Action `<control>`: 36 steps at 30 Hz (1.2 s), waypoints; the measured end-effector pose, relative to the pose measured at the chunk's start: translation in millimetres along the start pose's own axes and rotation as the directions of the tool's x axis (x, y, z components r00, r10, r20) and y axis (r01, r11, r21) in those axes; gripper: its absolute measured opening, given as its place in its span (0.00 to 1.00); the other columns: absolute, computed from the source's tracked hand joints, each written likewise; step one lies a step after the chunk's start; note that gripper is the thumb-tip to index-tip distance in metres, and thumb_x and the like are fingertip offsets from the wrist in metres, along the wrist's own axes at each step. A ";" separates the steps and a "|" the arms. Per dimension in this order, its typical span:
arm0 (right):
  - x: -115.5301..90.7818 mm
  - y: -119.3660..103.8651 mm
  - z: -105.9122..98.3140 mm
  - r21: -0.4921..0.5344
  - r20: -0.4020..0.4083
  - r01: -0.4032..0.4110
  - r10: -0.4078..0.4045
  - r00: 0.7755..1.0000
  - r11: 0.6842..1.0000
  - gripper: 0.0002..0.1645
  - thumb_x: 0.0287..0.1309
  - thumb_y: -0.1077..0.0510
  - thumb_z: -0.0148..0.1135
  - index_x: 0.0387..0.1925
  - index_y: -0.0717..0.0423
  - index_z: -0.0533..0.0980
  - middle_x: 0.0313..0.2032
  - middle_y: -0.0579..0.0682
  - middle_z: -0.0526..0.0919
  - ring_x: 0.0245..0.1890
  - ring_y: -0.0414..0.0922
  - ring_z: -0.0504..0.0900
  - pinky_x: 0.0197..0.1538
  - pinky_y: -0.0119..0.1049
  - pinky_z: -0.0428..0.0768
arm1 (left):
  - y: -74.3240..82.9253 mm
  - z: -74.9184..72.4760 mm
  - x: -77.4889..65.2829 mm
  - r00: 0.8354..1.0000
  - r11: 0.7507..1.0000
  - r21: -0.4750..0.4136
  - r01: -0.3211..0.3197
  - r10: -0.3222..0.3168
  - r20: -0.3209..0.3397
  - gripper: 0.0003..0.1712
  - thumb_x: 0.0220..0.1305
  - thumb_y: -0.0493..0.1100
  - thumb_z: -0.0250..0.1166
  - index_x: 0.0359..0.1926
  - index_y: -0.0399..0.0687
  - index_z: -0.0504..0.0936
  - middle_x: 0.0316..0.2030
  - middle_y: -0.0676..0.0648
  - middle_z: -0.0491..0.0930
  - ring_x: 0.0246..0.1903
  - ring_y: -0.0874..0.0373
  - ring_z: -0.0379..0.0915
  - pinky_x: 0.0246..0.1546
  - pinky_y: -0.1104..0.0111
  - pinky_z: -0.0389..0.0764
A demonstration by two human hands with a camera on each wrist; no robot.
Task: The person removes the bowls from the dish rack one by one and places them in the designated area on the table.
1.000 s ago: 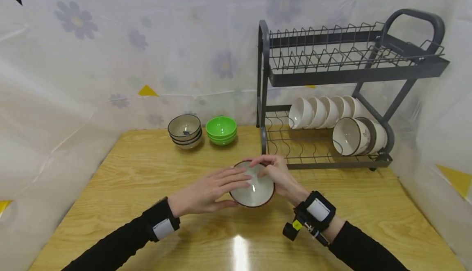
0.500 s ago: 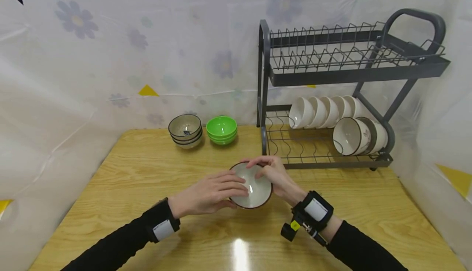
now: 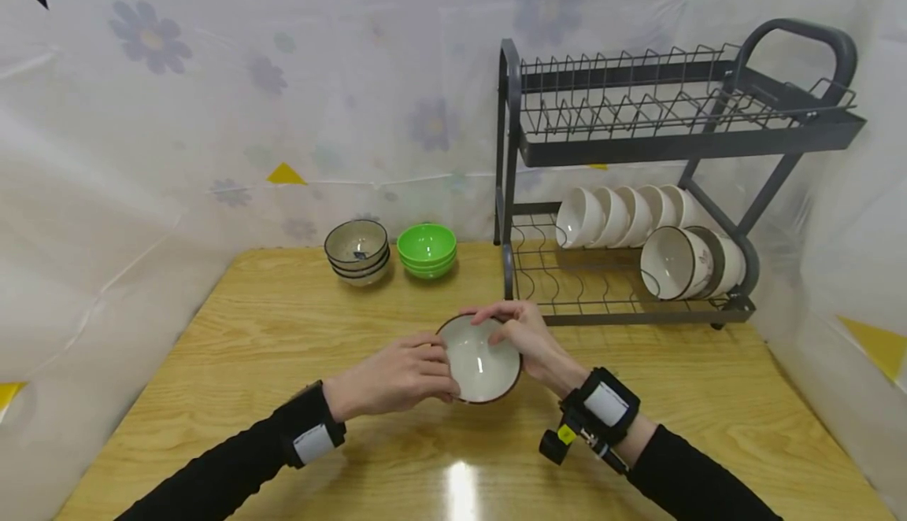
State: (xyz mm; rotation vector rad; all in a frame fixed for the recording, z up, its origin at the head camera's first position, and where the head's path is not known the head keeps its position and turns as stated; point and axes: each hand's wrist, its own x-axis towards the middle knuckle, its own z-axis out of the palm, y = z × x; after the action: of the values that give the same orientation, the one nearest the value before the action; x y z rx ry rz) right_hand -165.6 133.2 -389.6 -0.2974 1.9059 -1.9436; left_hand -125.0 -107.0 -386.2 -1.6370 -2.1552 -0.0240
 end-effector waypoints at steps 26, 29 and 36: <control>-2.9 -1.3 -4.4 -0.055 0.107 0.077 -0.071 0.992 0.996 0.26 0.68 0.66 0.53 0.66 0.67 0.68 0.69 0.62 0.72 0.64 0.37 0.75 0.60 0.28 0.79 | -4.8 1.8 -16.0 1.000 0.997 0.083 0.003 -0.003 -0.006 0.04 0.64 0.51 0.66 0.39 0.62 0.84 0.33 0.65 0.85 0.39 0.65 0.78 0.61 0.69 0.76; -3.6 -1.5 -5.4 -0.046 0.105 0.078 -0.073 0.992 0.996 0.26 0.69 0.66 0.53 0.66 0.67 0.68 0.68 0.61 0.73 0.65 0.37 0.75 0.62 0.27 0.78 | -6.6 2.6 -19.3 1.000 0.997 0.078 0.020 -0.020 -0.005 0.04 0.63 0.51 0.68 0.39 0.62 0.83 0.33 0.65 0.85 0.40 0.65 0.79 0.61 0.68 0.76; -3.7 -0.4 -6.9 -0.010 0.104 0.087 -0.085 0.991 0.996 0.25 0.69 0.68 0.51 0.66 0.70 0.67 0.69 0.64 0.72 0.64 0.35 0.77 0.62 0.27 0.79 | -9.4 7.4 -24.7 0.999 0.996 0.083 0.044 -0.042 -0.029 0.06 0.59 0.52 0.71 0.37 0.62 0.83 0.32 0.64 0.85 0.39 0.64 0.80 0.59 0.68 0.77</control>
State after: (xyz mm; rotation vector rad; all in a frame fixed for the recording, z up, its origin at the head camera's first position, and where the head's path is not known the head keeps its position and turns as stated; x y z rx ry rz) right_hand -165.2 141.0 -389.1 -0.4833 1.8698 -1.9293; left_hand -130.9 -130.4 -399.2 -1.5353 -2.1411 0.0312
